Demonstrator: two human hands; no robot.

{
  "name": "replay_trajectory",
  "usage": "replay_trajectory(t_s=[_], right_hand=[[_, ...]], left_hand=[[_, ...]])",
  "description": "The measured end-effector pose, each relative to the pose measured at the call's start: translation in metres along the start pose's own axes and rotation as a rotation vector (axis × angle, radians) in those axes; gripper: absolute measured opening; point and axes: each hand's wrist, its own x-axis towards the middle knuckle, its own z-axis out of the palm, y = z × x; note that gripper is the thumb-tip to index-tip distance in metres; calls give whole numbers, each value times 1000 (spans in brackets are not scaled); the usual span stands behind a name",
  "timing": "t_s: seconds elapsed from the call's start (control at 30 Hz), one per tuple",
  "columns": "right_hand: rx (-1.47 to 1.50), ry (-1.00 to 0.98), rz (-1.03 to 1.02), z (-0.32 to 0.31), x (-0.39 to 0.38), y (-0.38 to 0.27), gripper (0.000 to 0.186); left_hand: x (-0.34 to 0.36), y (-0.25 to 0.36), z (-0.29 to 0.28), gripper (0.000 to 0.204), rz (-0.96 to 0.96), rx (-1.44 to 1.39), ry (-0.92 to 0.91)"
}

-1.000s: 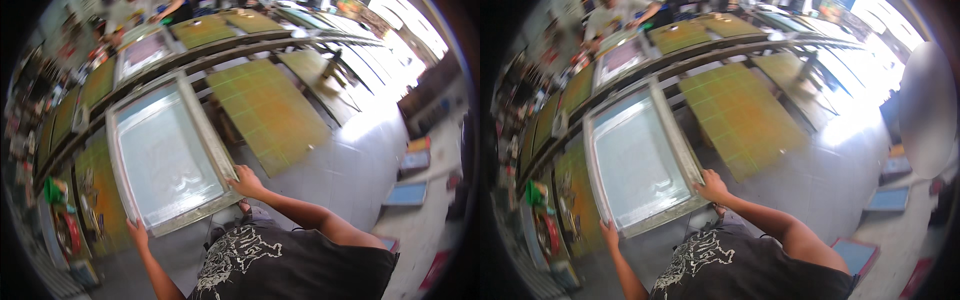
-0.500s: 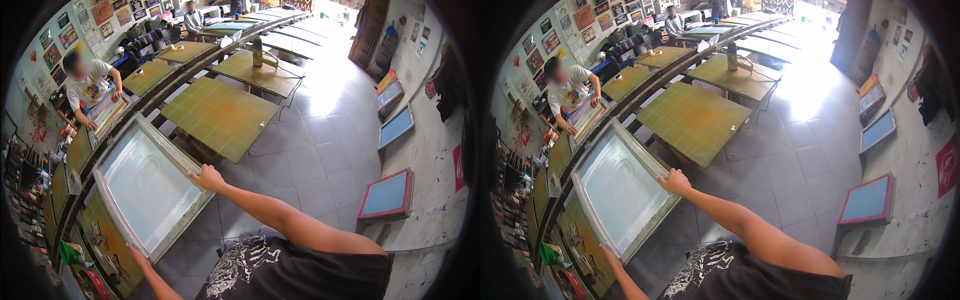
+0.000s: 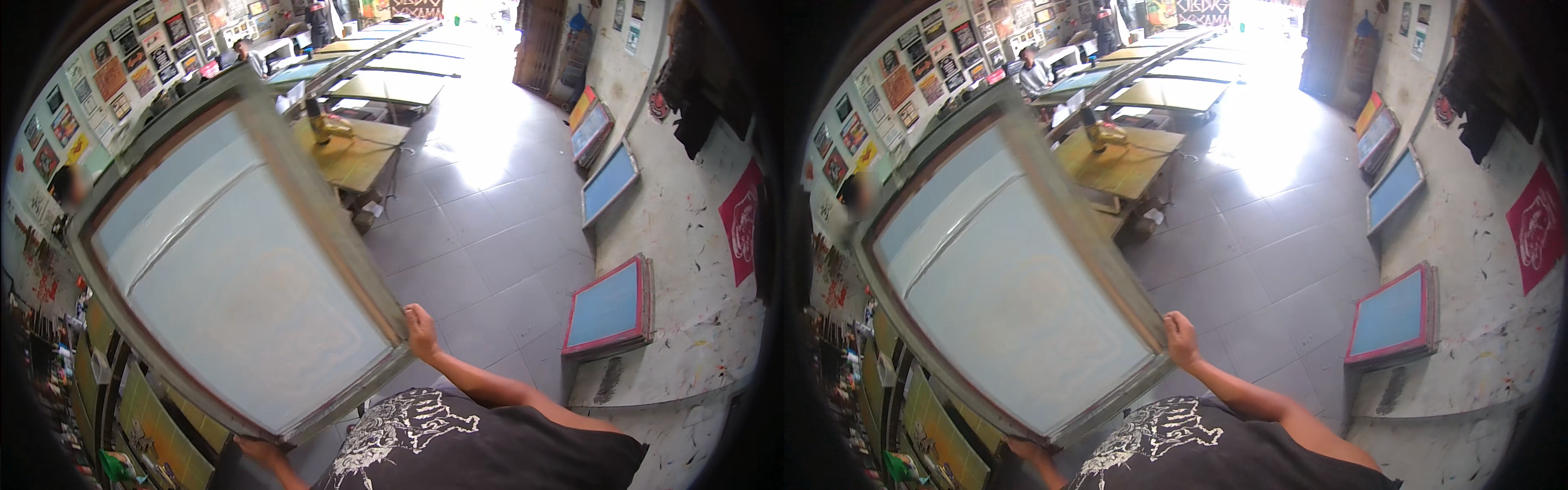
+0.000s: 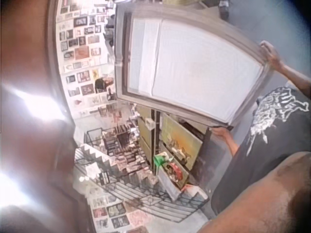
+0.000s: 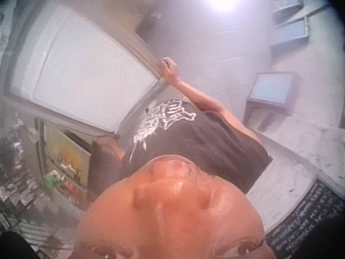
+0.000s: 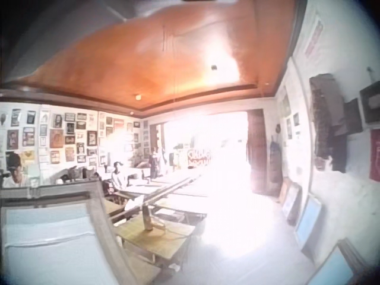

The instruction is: The person cleans a screen-printing frame by hand, walks between stations, and gathers small metal components from a container.

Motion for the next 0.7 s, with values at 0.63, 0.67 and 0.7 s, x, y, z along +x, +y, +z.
replay_trajectory(t_s=[0.63,0.67,0.7], right_hand=[[241,1133,640,-382,73,202,64],[162,1145,650,-388,94,191,64],[76,1153,654,-397,121,171,65]], left_hand=[[-268,128,638,53,461,527,-1272],[-278,119,668,54,441,552,-1294],[-289,109,696,55,415,572,-1314]])
